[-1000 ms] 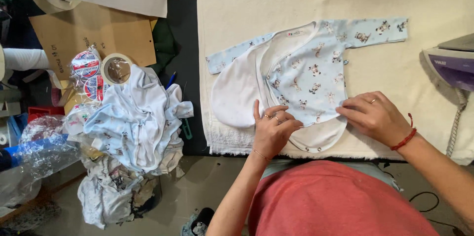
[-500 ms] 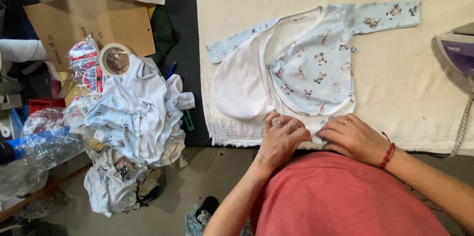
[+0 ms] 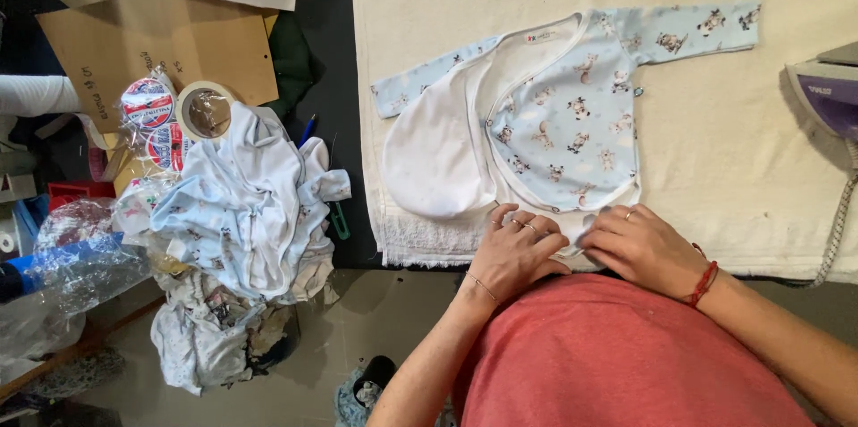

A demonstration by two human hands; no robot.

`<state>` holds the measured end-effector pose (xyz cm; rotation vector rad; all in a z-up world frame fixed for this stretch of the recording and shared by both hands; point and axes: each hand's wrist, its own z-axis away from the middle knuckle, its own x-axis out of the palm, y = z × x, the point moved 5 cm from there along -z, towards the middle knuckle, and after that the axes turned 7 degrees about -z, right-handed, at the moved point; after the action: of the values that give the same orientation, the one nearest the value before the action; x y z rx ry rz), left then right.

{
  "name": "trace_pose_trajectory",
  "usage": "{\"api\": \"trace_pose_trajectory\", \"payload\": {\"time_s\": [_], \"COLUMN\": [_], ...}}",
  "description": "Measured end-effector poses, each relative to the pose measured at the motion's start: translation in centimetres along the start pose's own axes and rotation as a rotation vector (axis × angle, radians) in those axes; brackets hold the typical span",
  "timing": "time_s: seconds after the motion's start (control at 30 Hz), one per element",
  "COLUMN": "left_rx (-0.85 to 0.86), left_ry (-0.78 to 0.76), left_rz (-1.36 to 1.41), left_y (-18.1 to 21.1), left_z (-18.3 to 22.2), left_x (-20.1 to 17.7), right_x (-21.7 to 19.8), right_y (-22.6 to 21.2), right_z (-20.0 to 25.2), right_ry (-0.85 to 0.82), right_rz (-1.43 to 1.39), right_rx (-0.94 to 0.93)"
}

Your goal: Ironing and folding a baby onesie on a padded workstation

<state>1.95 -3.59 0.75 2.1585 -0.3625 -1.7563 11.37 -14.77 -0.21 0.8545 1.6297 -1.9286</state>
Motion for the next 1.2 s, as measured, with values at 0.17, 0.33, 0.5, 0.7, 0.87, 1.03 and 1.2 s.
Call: {"api": "trace_pose_trajectory", "payload": {"time_s": [0.17,0.33,0.5,0.7,0.87,1.03,1.2], "left_rx": [-0.037,-0.265,-0.336,-0.527,-0.665,-0.669,-0.657], "left_ry": [0.037,0.061,0.035,-0.045,-0.117,-0.112,-0.132], "left_rz": [0.015,-0.09,-0.035,0.076,0.128,0.108,0.135], "left_y": [-0.1,-1.6,-2.0,-2.3,-2.4,-2.4,-2.3], "left_z": [-0.4,-1.6,-0.5,0.6,0.3,0.4,0.2], "left_x": [0.8,1.3,2.3,2.5,2.0,2.1,1.9], "right_x": [-0.8,-2.1,-0.8,0.4,1.1,0.9,2.0], "right_y": [1.2,1.3,2.2,2.3,2.8,2.2,3.0], "right_z": [-0.5,-2.1,-1.8,-1.6,-1.5,-1.9,-2.0], "right_ry": [0.05,0.188,0.095,0.011,0.011,0.078,0.037], "right_rz": [-0.173,-0.308,-0.249,-0.141,-0.111,-0.11,-0.095], "right_rx": [0.166,0.425,0.492,0.544,0.514,0.465,0.523]}}
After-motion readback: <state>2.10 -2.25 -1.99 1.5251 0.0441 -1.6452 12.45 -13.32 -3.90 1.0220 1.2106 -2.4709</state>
